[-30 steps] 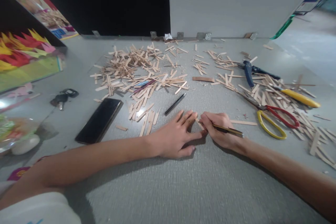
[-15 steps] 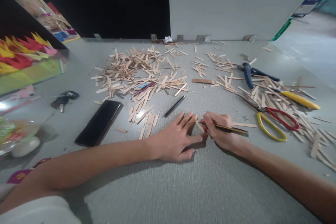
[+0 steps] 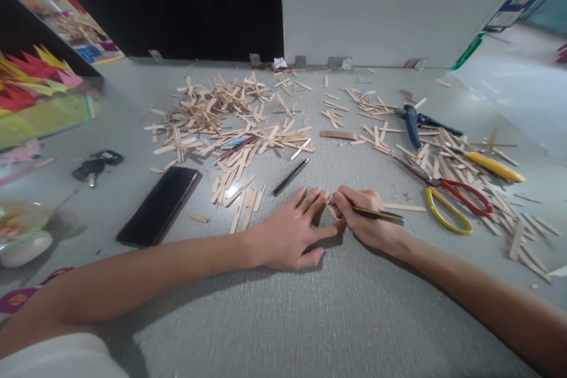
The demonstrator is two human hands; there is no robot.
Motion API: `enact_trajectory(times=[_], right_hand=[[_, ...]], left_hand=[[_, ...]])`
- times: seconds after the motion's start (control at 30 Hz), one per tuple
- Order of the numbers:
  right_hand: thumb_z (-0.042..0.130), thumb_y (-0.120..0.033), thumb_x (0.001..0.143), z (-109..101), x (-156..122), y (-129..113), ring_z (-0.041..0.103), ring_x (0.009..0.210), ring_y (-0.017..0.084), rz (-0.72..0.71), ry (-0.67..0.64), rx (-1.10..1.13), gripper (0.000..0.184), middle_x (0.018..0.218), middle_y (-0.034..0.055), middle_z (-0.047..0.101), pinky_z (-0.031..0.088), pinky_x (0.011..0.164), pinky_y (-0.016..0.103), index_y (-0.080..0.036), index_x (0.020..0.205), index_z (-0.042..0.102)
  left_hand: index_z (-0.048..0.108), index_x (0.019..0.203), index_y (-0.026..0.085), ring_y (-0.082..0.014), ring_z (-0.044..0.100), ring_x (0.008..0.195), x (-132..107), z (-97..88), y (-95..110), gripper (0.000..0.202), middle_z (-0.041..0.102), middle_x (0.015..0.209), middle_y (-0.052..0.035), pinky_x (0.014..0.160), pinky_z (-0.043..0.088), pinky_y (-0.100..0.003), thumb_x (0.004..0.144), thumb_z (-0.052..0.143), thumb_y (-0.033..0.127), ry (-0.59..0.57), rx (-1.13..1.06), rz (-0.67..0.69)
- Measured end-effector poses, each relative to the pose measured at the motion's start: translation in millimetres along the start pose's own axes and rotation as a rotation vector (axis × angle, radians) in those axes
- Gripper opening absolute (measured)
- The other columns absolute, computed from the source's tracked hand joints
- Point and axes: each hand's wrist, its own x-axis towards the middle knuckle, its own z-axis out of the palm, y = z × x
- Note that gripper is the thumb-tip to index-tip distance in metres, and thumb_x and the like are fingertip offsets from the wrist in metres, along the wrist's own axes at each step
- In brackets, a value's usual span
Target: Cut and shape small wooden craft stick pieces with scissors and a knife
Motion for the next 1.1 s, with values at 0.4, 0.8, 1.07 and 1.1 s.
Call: enact_trajectory(times=[0.4, 0.8, 1.07, 1.1], right_hand=[[0.039, -0.044, 0.115, 5.9, -0.9, 5.3, 0.044, 0.047, 0.011, -0.034, 0.011, -0.031, 0.048, 0.056, -0.0056, 0.048, 0.033, 0.049, 0.026, -0.026, 0.070, 0.039], [0.037, -0.044, 0.115, 3.8, -2.4, 4.1, 0.038, 0.048, 0.012, -0.071, -0.012, -0.066, 0.046, 0.058, -0.0068, 0.041, 0.030, 0.050, 0.029, -0.027, 0.072, 0.034], [0.039, -0.041, 0.115, -1.2, -2.9, 2.9, 0.037, 0.048, 0.012, -0.077, -0.048, -0.065, 0.046, 0.057, -0.0070, 0.041, 0.031, 0.049, 0.028, -0.027, 0.071, 0.034], [0.039, -0.041, 0.115, -1.4, -3.0, 2.8, 0.038, 0.048, 0.012, -0.077, -0.048, -0.065, 0.046, 0.057, -0.0067, 0.042, 0.031, 0.049, 0.028, -0.027, 0.071, 0.034]], left_hand=[[0.054, 0.156, 0.023, -0.0549, 0.035, 0.159, 0.5, 2.1, -2.2, 0.056, 0.041, 0.171, -0.0264, 0.123, 0.030, -0.075, 0.104, 0.059, 0.042, -0.026, 0.032, 0.011], [0.055, 0.154, 0.022, -0.0569, 0.030, 0.159, 0.0, 4.8, 0.2, 0.052, 0.035, 0.174, -0.0256, 0.123, 0.026, -0.076, 0.105, 0.057, 0.038, 0.033, -0.038, -0.013], [0.056, 0.154, 0.020, -0.0574, 0.034, 0.158, 2.8, 2.2, 1.2, 0.052, 0.040, 0.170, -0.0286, 0.122, 0.029, -0.075, 0.105, 0.056, 0.039, 0.017, -0.004, -0.008], [0.056, 0.155, 0.020, -0.0567, 0.034, 0.158, 2.7, 2.1, 1.0, 0.053, 0.039, 0.170, -0.0281, 0.122, 0.029, -0.074, 0.105, 0.057, 0.039, 0.017, -0.007, -0.009]])
